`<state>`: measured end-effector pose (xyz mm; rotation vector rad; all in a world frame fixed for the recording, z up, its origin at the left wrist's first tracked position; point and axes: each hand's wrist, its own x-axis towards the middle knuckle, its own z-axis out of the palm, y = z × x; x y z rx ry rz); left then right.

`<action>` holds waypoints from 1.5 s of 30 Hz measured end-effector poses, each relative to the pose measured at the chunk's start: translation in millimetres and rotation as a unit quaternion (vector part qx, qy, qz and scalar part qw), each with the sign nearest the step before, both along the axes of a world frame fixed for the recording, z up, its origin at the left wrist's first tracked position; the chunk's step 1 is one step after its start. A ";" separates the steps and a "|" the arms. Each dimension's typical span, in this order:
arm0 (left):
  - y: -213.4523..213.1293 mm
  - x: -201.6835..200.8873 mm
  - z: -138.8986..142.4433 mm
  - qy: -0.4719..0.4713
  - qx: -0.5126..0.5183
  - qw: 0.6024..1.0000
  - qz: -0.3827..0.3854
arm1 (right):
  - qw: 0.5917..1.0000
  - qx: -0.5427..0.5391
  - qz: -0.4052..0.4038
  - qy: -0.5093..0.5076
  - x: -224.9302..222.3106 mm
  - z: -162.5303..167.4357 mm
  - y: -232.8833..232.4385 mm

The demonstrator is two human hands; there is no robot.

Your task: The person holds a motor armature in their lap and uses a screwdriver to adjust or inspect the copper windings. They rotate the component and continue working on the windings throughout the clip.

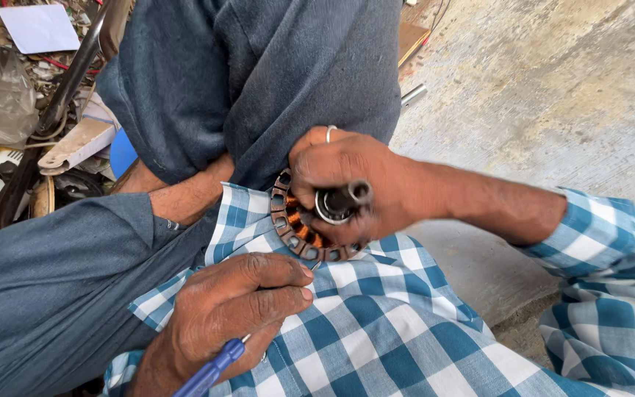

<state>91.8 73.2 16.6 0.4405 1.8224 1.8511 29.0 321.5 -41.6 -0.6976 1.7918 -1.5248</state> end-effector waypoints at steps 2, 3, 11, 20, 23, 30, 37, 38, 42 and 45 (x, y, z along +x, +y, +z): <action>1.1 -1.2 -1.7 0.006 0.000 1.000 -0.002 | 0.999 -0.038 0.022 -0.017 -1.2 -4.7 7.0; 0.1 -2.3 -1.0 -0.008 -0.002 1.000 -0.003 | 0.998 -0.057 0.034 -0.024 -1.4 -6.6 10.3; -2.1 -12.3 18.8 -0.021 -0.023 0.997 0.064 | 0.976 -0.021 -0.140 -0.166 13.4 15.0 -5.5; -16.0 -10.7 22.0 -0.047 -0.069 0.992 0.098 | 0.979 0.132 -0.121 -0.100 -10.0 32.0 -36.9; -15.4 -6.1 15.5 -0.071 -0.066 0.989 0.110 | 0.980 0.158 -0.117 -0.038 -11.9 22.1 -38.7; -11.7 -5.5 6.7 -0.048 -0.068 0.989 0.121 | 0.972 0.178 -0.138 -0.076 -15.3 4.3 -38.6; -7.7 -8.5 10.1 -0.067 -0.068 0.990 0.106 | 0.974 0.157 -0.137 -0.085 -17.7 2.5 -37.9; -7.6 -9.7 9.4 -0.069 -0.067 0.990 0.101 | 0.976 0.148 -0.137 -0.083 -18.1 2.4 -37.2; -5.4 -14.5 7.3 -0.071 -0.071 0.991 0.084 | 0.975 0.143 -0.135 -0.098 -17.5 3.2 -34.9; -4.4 -19.0 5.8 -0.070 -0.067 0.993 0.069 | 0.978 0.147 -0.127 -0.081 -17.8 3.2 -34.4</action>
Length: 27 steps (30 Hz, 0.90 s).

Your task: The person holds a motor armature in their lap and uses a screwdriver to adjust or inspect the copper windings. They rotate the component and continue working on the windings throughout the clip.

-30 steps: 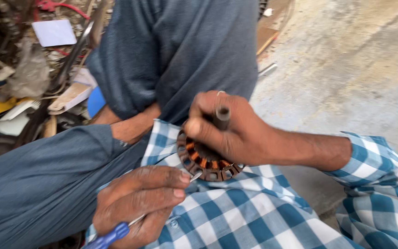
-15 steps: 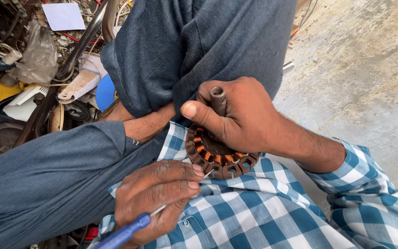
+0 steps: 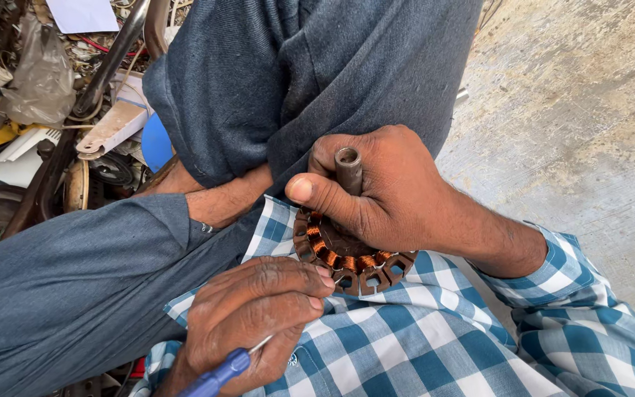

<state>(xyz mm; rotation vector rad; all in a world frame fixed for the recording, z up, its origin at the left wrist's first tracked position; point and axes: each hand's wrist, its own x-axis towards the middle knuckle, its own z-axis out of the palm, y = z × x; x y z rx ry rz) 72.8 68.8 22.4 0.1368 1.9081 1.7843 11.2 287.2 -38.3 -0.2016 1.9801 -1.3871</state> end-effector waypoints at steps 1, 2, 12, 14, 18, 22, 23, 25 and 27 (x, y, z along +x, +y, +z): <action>0.7 -1.7 -0.5 0.006 -0.003 1.000 -0.005 | 1.000 0.000 -0.001 -0.002 -0.5 -0.2 0.2; 1.3 -3.3 -1.0 0.011 -0.006 1.000 -0.009 | 1.000 0.000 -0.001 -0.004 -0.6 -0.1 -0.2; 7.8 -16.6 -9.6 0.049 -0.017 0.997 -0.057 | 1.000 0.020 -0.007 0.000 2.0 0.6 -2.0; 7.8 -16.9 -10.4 -0.005 -0.034 0.998 -0.054 | 0.999 0.035 -0.011 0.004 4.3 1.0 -3.4; 6.9 -18.0 -9.3 -0.044 -0.050 0.996 -0.055 | 0.999 0.040 -0.019 0.017 6.1 -0.5 -6.6; 8.5 -20.3 -13.3 -0.048 -0.031 0.997 -0.046 | 0.999 0.047 -0.020 0.014 7.0 0.2 -6.5; 8.4 -20.7 -14.5 -0.050 -0.017 0.998 -0.039 | 0.998 0.054 -0.020 0.020 7.6 0.7 -7.1; 6.7 -20.1 -14.7 -0.073 -0.027 0.996 -0.032 | 0.997 0.071 -0.018 0.026 8.3 2.0 -7.9; 3.3 -18.4 -13.3 -0.094 -0.041 0.994 -0.030 | 0.995 0.090 -0.015 0.027 8.8 4.2 -9.7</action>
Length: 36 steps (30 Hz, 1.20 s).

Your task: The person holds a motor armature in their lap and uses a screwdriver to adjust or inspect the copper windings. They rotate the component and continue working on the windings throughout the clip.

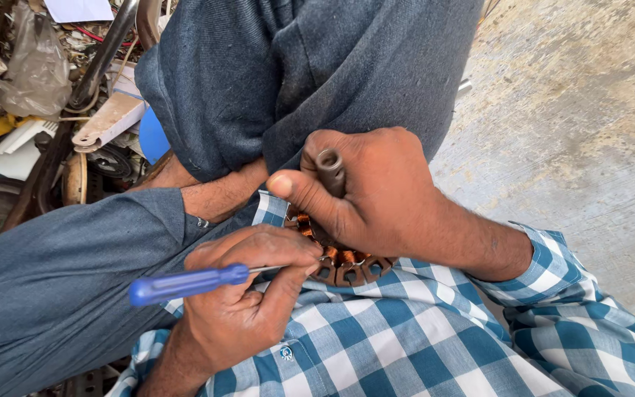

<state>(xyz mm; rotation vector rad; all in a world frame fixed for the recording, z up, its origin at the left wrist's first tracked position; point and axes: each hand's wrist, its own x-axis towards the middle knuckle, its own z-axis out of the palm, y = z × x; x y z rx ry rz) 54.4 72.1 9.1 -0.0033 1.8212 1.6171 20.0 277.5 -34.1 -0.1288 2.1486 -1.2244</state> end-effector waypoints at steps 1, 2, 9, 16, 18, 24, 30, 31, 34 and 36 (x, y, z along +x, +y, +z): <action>-1.8 1.3 0.4 -0.010 -0.009 1.000 0.000 | 1.000 0.006 0.005 -0.004 -0.6 0.0 -1.2; -2.8 2.6 0.8 -0.020 -0.019 1.000 -0.001 | 1.000 0.012 0.011 -0.009 -1.6 0.0 -2.1; -6.1 8.8 -0.3 -0.037 -0.021 0.999 0.019 | 0.999 0.031 0.022 0.027 -2.2 3.0 -7.9; -12.7 16.3 -3.3 -0.030 -0.014 0.999 0.031 | 0.999 0.031 0.043 0.007 -3.2 3.6 -12.3; -14.0 18.6 -2.8 -0.035 -0.006 0.999 0.042 | 0.998 0.025 0.062 0.008 -7.2 6.0 -6.3; -19.0 23.3 -14.4 -0.041 0.038 0.993 0.108 | 0.970 -0.230 0.064 -0.055 -8.7 1.8 40.4; -25.6 34.2 -27.3 -0.064 0.096 0.983 0.146 | 0.927 -0.311 0.156 0.141 2.3 -16.9 39.4; -26.5 35.7 -28.3 -0.074 0.103 0.980 0.152 | 0.925 -0.302 0.184 0.139 1.2 -18.7 39.3; -29.4 37.0 -30.6 -0.097 0.110 0.976 0.161 | 0.923 -0.276 0.227 0.141 -0.2 -20.2 38.6; -30.8 35.8 -32.8 -0.112 0.124 0.972 0.165 | 0.925 -0.276 0.209 0.155 2.7 -21.6 33.9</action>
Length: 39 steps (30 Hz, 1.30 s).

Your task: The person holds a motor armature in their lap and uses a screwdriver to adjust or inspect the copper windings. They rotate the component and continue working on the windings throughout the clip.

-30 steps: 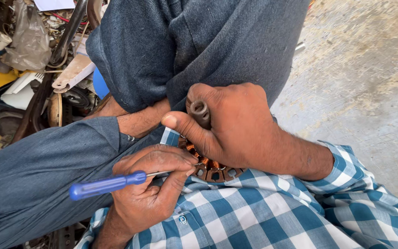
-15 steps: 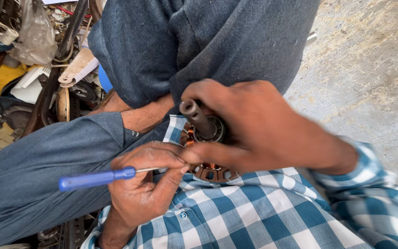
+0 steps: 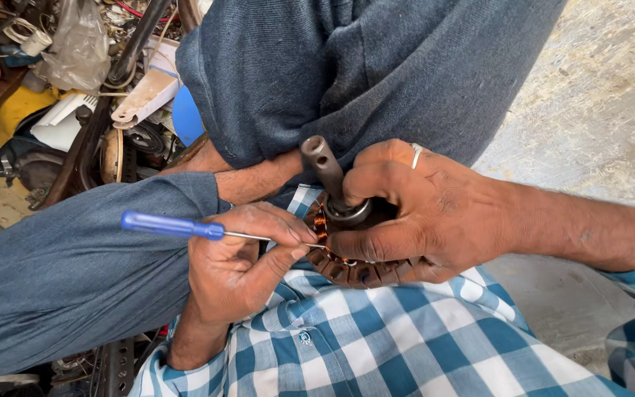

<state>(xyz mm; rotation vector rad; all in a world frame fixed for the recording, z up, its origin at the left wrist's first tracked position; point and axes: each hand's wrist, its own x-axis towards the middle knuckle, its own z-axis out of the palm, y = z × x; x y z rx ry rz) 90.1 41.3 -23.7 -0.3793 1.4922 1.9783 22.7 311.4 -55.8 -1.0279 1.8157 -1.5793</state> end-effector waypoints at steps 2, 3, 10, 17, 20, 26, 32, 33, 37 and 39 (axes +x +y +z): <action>-0.7 -2.3 -3.5 -0.002 0.027 1.000 0.012 | 1.000 0.015 0.004 0.001 2.2 -0.6 -1.5; -1.0 -3.2 -4.3 0.002 0.023 1.000 0.008 | 1.000 0.021 0.005 0.001 3.6 -0.8 -2.1; -1.5 -3.8 -6.1 0.038 0.012 0.999 -0.017 | 0.999 0.027 0.020 -0.027 11.0 -5.2 2.6; -2.4 -3.5 1.2 0.063 -0.007 0.998 -0.014 | 0.999 0.017 0.026 -0.030 18.3 -12.6 9.3; -2.9 -4.9 9.4 0.068 -0.020 0.997 -0.023 | 0.999 0.016 0.019 -0.033 21.1 -12.1 10.7; -1.2 -8.6 13.6 0.091 -0.044 0.993 -0.066 | 1.000 -0.001 0.009 -0.023 21.0 -15.3 10.5; -3.9 -9.6 9.4 0.080 -0.021 0.994 -0.074 | 0.998 0.019 0.043 -0.043 11.6 -5.6 8.4; -4.2 -9.5 9.2 0.083 -0.023 0.993 -0.075 | 0.998 0.023 0.049 -0.045 8.4 -3.4 8.1; -4.3 -9.3 9.3 0.095 -0.029 0.992 -0.076 | 0.992 0.070 0.090 -0.045 -6.0 6.8 6.6; -3.5 -8.7 9.7 0.111 -0.034 0.990 -0.080 | 0.987 0.089 0.120 -0.062 -12.7 12.6 5.0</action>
